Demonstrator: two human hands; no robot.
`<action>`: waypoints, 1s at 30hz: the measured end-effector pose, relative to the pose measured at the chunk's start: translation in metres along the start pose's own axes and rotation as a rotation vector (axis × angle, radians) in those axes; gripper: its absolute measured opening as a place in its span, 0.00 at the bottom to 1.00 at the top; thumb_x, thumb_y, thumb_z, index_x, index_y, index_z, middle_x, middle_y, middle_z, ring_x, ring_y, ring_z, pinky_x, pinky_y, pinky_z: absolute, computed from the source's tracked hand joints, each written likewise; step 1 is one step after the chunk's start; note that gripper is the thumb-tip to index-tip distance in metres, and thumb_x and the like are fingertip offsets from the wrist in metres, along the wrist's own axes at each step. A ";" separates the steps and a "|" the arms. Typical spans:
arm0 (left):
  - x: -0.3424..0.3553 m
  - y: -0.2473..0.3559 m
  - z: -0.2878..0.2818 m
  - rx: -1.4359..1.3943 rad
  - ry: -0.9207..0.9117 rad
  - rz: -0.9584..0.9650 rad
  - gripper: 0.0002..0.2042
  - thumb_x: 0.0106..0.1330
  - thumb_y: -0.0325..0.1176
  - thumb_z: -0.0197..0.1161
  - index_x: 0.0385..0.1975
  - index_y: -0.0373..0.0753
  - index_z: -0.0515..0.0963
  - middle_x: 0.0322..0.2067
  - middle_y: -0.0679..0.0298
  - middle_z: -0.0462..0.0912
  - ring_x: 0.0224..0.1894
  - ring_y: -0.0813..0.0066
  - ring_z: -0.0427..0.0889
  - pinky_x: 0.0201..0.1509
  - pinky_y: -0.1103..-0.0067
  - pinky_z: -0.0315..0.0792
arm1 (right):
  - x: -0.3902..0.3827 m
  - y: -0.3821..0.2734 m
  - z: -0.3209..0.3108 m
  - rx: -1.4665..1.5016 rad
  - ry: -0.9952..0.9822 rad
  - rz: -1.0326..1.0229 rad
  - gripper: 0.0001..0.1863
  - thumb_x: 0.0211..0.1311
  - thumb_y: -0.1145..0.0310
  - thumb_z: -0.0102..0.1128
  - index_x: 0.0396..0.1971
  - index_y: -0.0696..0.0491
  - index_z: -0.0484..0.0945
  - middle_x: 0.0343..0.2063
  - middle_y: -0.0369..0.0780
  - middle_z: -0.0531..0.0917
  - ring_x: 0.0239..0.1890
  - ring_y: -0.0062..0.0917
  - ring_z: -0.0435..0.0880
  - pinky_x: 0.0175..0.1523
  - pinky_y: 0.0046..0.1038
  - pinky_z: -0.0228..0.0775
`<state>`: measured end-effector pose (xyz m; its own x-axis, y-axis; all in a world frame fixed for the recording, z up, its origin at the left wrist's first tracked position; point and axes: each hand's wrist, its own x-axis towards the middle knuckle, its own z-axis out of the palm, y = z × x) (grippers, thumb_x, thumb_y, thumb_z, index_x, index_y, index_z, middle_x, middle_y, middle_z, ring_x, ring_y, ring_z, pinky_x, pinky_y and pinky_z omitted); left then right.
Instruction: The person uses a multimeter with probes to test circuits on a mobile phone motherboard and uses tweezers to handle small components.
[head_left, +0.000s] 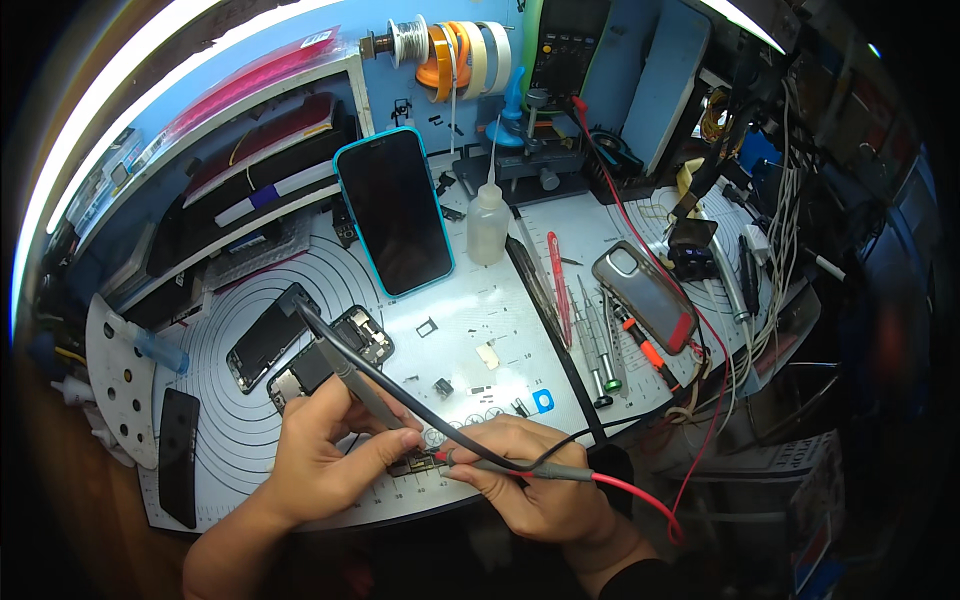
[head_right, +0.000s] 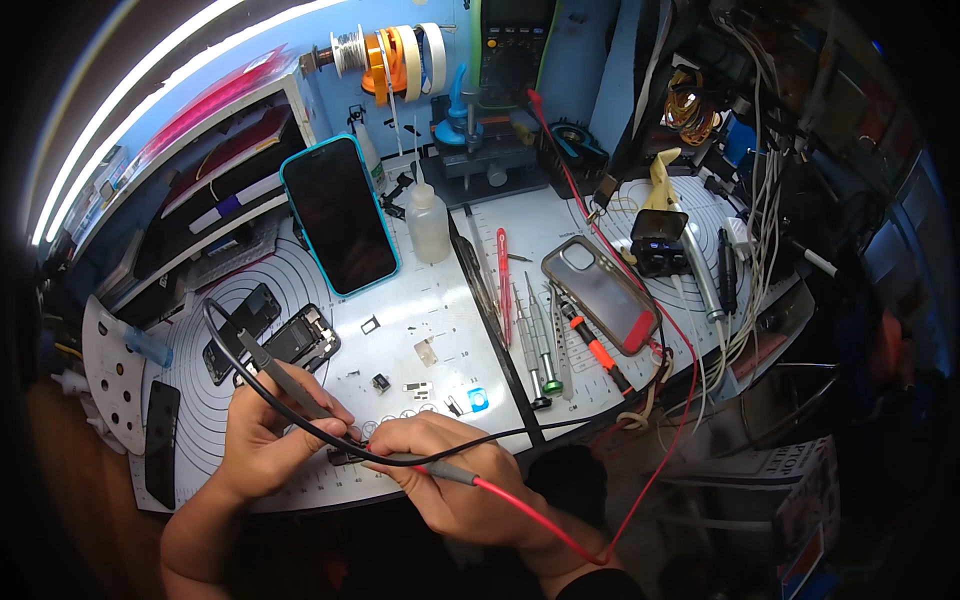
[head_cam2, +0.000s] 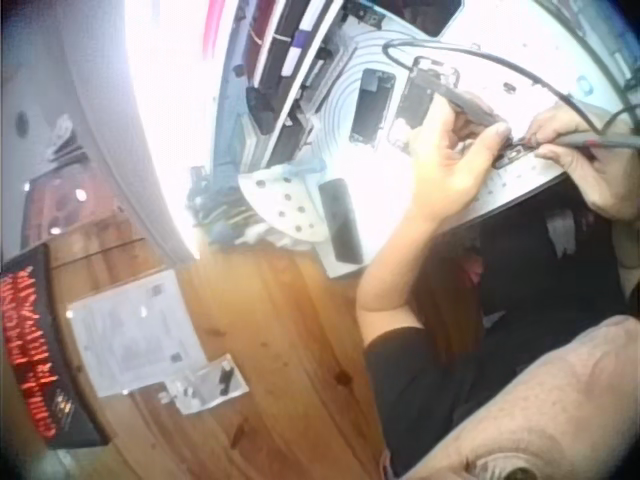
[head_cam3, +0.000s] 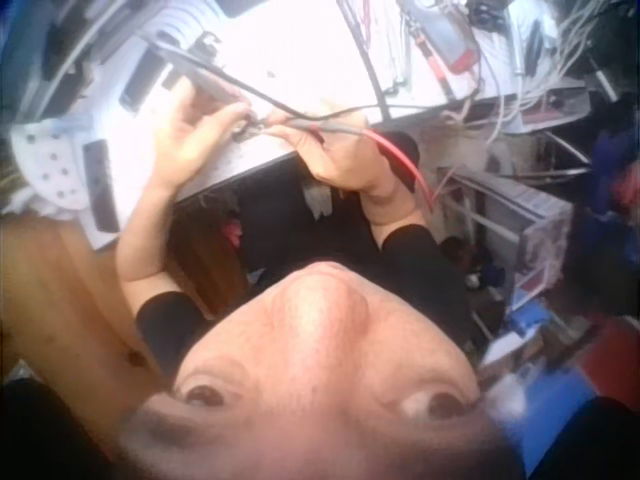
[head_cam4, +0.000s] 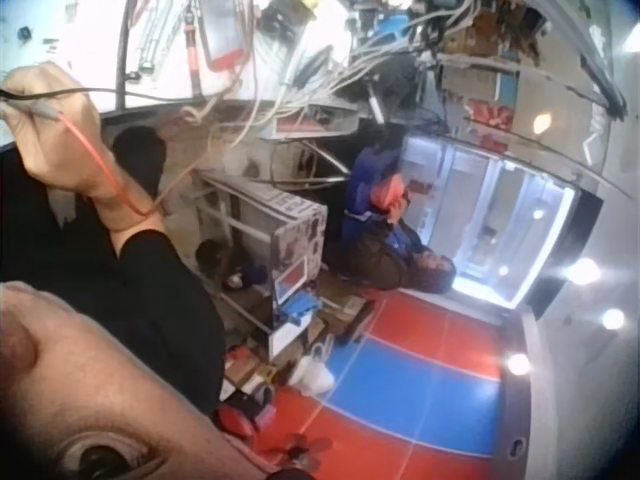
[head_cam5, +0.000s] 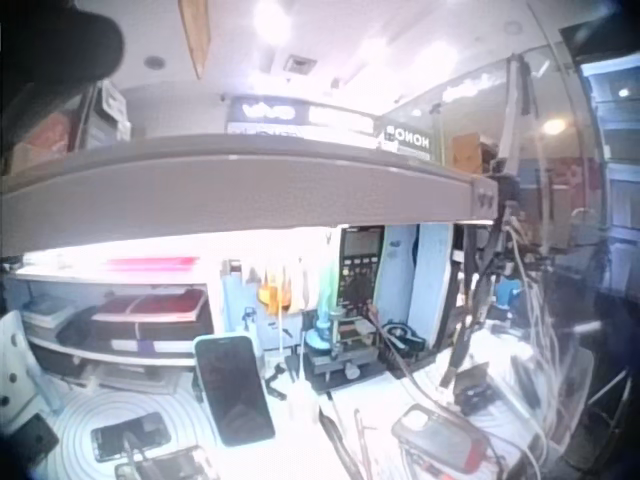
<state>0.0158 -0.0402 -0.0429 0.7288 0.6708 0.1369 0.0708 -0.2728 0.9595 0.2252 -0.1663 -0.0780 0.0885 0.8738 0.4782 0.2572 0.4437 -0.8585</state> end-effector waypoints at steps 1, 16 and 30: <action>0.001 -0.001 0.000 0.001 -0.004 0.007 0.11 0.69 0.18 0.71 0.44 0.31 0.75 0.39 0.52 0.90 0.42 0.64 0.94 0.49 0.71 0.88 | 0.000 0.000 0.000 -0.005 0.003 0.003 0.08 0.70 0.77 0.72 0.45 0.59 0.83 0.37 0.45 0.90 0.37 0.39 0.90 0.43 0.34 0.81; 0.001 0.002 0.001 -0.053 0.018 0.010 0.08 0.72 0.22 0.71 0.44 0.31 0.78 0.35 0.57 0.91 0.38 0.76 0.92 0.45 0.81 0.83 | 0.001 0.001 0.001 -0.015 0.009 -0.027 0.07 0.71 0.75 0.72 0.45 0.59 0.84 0.35 0.45 0.89 0.35 0.39 0.89 0.41 0.35 0.80; 0.000 0.003 0.001 -0.059 0.003 0.005 0.08 0.71 0.22 0.71 0.43 0.30 0.77 0.35 0.57 0.90 0.38 0.75 0.91 0.45 0.80 0.83 | 0.002 0.001 0.000 -0.031 -0.012 -0.040 0.08 0.71 0.76 0.72 0.45 0.58 0.83 0.35 0.44 0.89 0.34 0.38 0.88 0.40 0.34 0.79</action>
<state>0.0166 -0.0411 -0.0401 0.7269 0.6717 0.1429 0.0263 -0.2352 0.9716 0.2254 -0.1641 -0.0785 0.0661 0.8580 0.5094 0.2903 0.4719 -0.8325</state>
